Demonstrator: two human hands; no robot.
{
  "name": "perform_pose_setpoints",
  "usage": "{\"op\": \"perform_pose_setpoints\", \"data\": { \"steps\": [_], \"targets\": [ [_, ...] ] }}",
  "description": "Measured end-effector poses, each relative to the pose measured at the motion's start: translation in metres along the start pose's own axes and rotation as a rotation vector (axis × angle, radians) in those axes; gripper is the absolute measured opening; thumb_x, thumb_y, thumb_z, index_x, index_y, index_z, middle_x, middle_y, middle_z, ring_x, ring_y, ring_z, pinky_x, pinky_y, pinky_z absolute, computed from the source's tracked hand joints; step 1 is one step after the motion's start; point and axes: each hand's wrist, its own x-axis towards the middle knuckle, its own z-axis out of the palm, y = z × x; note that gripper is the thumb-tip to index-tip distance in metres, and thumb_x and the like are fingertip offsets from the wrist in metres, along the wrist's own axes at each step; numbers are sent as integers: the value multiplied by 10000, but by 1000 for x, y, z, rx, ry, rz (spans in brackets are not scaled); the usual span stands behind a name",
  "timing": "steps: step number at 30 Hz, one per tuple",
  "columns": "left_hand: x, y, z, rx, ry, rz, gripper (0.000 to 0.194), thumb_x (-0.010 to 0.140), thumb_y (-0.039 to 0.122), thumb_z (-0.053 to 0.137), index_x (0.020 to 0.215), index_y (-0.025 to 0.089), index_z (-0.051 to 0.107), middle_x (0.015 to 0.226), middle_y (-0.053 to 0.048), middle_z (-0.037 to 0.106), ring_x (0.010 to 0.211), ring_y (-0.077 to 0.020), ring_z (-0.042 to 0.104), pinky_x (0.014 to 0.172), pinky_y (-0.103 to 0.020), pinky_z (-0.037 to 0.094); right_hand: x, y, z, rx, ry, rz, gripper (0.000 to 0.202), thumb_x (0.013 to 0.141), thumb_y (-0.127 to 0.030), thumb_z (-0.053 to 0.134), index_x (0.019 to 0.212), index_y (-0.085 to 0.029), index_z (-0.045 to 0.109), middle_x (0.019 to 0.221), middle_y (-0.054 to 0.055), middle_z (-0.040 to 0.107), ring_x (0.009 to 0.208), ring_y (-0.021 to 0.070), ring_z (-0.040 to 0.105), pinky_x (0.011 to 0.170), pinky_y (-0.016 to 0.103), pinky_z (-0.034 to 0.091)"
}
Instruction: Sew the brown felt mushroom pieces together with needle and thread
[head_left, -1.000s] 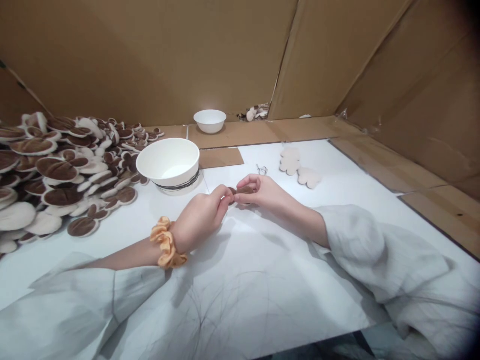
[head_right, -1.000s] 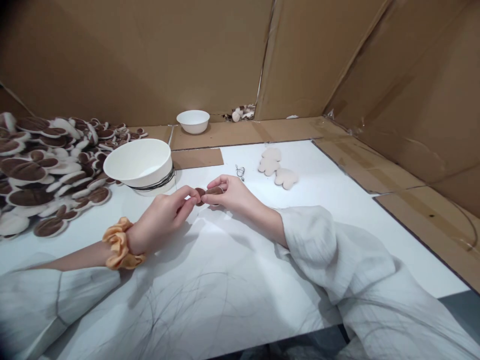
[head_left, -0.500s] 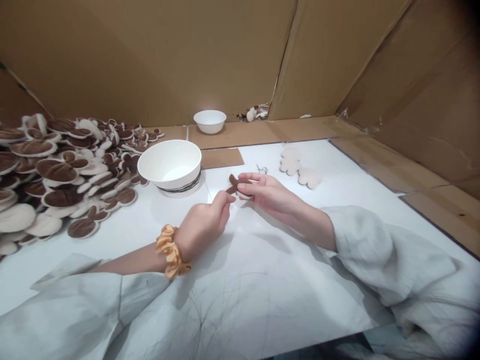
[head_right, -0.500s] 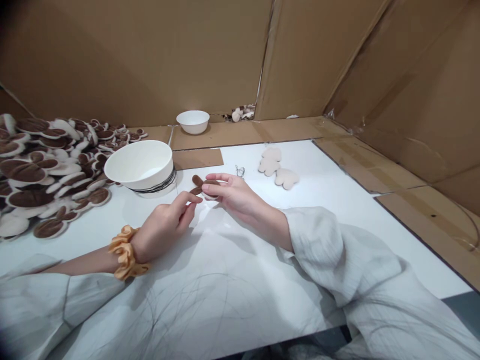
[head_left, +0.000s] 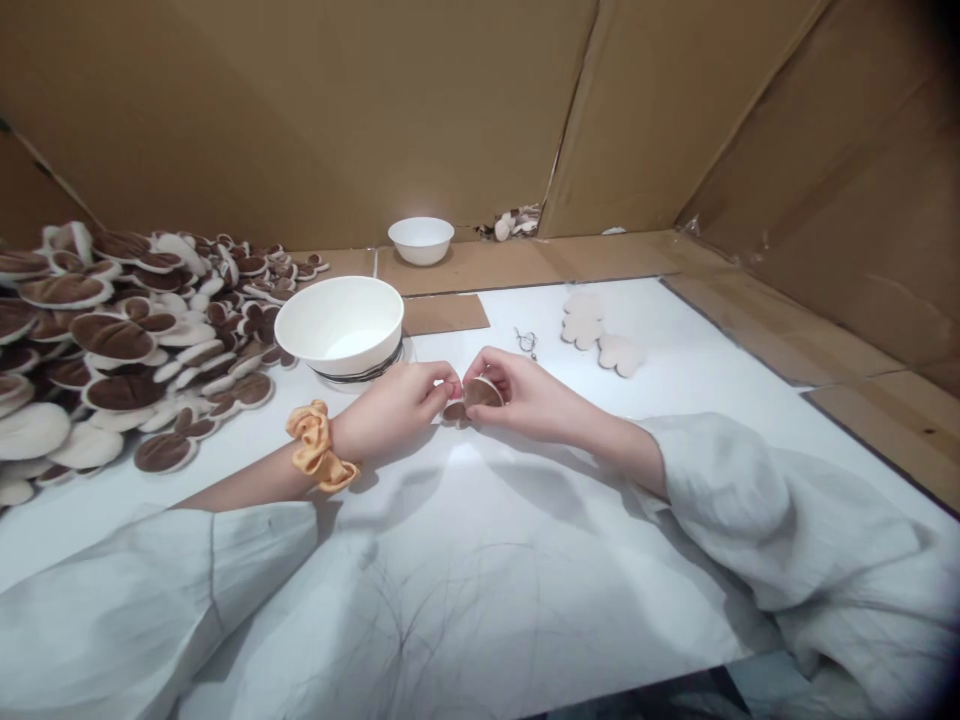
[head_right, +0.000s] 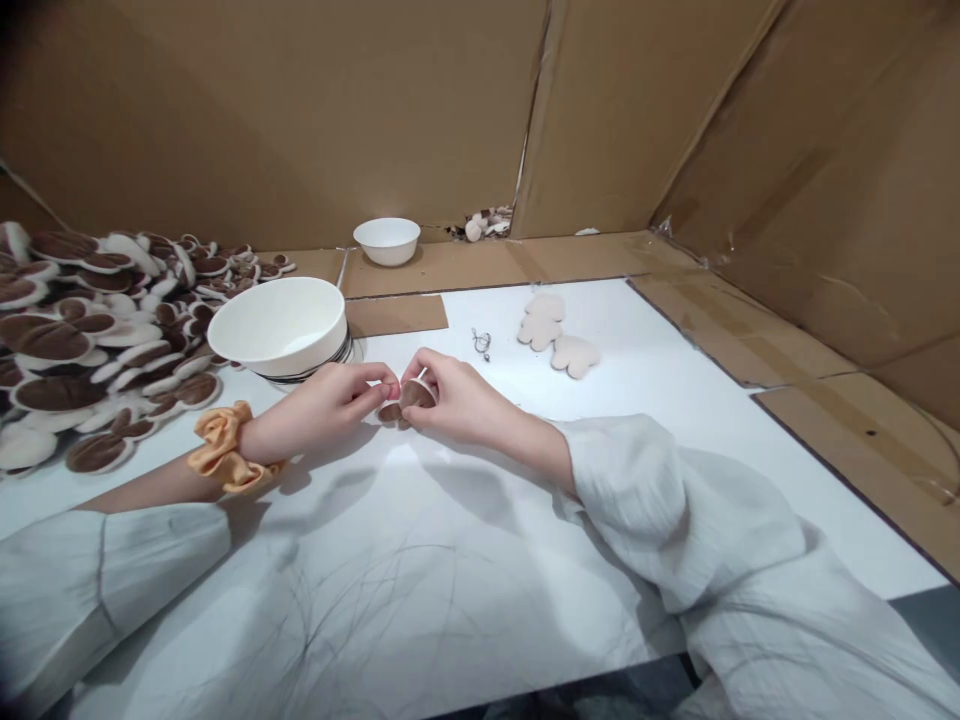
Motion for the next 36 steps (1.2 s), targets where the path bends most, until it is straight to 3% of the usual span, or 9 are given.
{"op": "perform_pose_setpoints", "data": {
  "steps": [6, 13, 19, 23, 26, 28, 29, 32, 36],
  "targets": [
    [-7, 13, 9, 198, 173, 21, 228, 845, 202, 314, 821, 172, 539, 652, -20, 601, 571, -160, 544, 552, -245, 332, 5, 0, 3, -49, 111, 61, 131, 660, -130, 531, 773, -155, 591, 646, 7, 634, 581, 112, 550, 529, 224, 398],
    [-22, 11, 24, 300, 174, 68, 219, 864, 185, 285, 984, 175, 468, 542, 26, 529, 451, -148, 513, 477, -231, 324, 8, 3, -4, 486, 27, 220, 88, 686, -203, 585, 676, -117, 604, 667, 27, 592, 566, 90, 519, 575, 242, 448],
    [-19, 2, 27, 439, 190, 234, 217, 854, 164, 283, 980, 169, 460, 557, 9, 579, 457, -150, 547, 454, -221, 329, 6, 5, 3, 735, 108, 222, 66, 678, -185, 617, 656, -125, 603, 740, 36, 588, 616, 91, 507, 615, 249, 420],
    [-16, -9, 32, 490, 219, 375, 229, 833, 126, 274, 944, 151, 472, 520, 13, 570, 433, -139, 529, 437, -218, 322, 10, 6, -3, 758, 162, 197, 181, 714, -172, 569, 544, -144, 512, 653, 9, 526, 570, 77, 431, 591, 249, 384],
    [-16, -13, 35, 541, 159, 543, 257, 809, 89, 272, 918, 139, 499, 480, 19, 546, 408, -138, 504, 424, -229, 312, 21, 12, -24, 752, 363, 93, 201, 704, -149, 555, 522, -156, 470, 631, -3, 500, 564, 72, 415, 576, 234, 377],
    [-14, -13, 36, 588, 85, 574, 261, 811, 83, 287, 922, 129, 519, 498, 8, 561, 431, -149, 523, 431, -239, 324, 27, 16, -39, 702, 543, 19, 163, 681, -159, 599, 557, -156, 494, 618, -7, 502, 560, 71, 430, 579, 231, 394],
    [-13, -13, 36, 609, 66, 544, 263, 817, 86, 301, 953, 121, 523, 516, 1, 574, 452, -156, 539, 441, -243, 336, 28, 16, -43, 662, 548, -6, 135, 677, -179, 620, 601, -153, 512, 635, 0, 519, 564, 73, 445, 576, 234, 404],
    [-14, -8, 35, 687, 75, 470, 363, 824, 71, 337, 1166, 108, 452, 577, -7, 600, 512, -162, 571, 480, -244, 377, 27, 15, -41, 594, 469, 25, 275, 637, -267, 690, 828, -163, 522, 744, 22, 583, 569, 96, 512, 481, 236, 398],
    [-35, 6, 36, 822, 193, 613, 401, 835, 66, 375, 1223, 151, 431, 807, -48, 658, 551, -136, 561, 482, -247, 400, 19, 9, -23, 534, 375, -27, 451, 621, -292, 710, 967, -194, 438, 725, -1, 595, 578, 123, 556, 455, 243, 413]
  ]
}}
